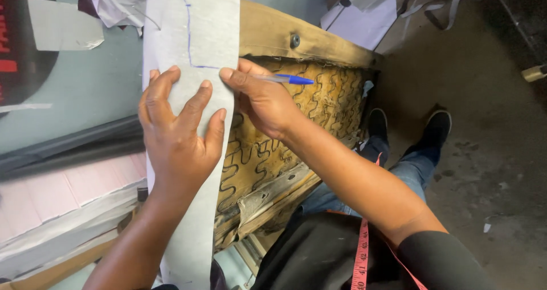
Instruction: The person draws curved and straight lines on a large sheet of white paper using a blue pen. They hold the paper with one hand while drawing with the other, occasionally adjusting the paper's position on a cluttered workbench.
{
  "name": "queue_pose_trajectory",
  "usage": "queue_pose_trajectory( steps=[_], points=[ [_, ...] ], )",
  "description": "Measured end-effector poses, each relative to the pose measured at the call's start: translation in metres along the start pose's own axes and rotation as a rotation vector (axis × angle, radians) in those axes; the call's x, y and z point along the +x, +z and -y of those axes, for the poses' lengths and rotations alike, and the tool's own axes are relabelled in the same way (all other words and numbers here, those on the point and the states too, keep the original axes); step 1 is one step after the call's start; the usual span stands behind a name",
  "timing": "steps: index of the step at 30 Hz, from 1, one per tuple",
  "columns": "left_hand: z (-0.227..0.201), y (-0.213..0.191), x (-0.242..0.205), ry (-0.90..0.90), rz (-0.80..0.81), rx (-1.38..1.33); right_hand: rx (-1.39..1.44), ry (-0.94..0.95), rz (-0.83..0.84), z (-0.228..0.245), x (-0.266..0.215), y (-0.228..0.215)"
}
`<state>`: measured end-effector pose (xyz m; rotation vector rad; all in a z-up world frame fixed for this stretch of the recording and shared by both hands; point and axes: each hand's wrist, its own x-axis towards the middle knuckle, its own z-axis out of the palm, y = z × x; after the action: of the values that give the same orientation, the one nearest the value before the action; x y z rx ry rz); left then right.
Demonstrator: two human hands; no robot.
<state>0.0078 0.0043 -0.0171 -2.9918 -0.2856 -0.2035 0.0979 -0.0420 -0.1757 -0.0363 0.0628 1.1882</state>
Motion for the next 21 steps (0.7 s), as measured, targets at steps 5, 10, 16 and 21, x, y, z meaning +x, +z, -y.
queue_pose_trajectory(
  steps=[5, 10, 16, 21],
  points=[
    [-0.001, 0.002, -0.001, -0.019, -0.074, -0.046, -0.161, -0.032, -0.018, 0.006, 0.001, -0.005],
    [-0.010, -0.001, -0.008, 0.064, -0.185, -0.081, -0.269, -0.034, -0.053, 0.006, 0.011, -0.023],
    [-0.101, 0.017, -0.056, -0.453, 0.101, -0.725, -0.388, 0.062, -0.108, 0.021, 0.004, -0.019],
    [-0.118, 0.058, -0.022, -1.203, -0.249, -1.373, -0.439, 0.114, -0.071, 0.036, -0.002, -0.019]
  ],
)
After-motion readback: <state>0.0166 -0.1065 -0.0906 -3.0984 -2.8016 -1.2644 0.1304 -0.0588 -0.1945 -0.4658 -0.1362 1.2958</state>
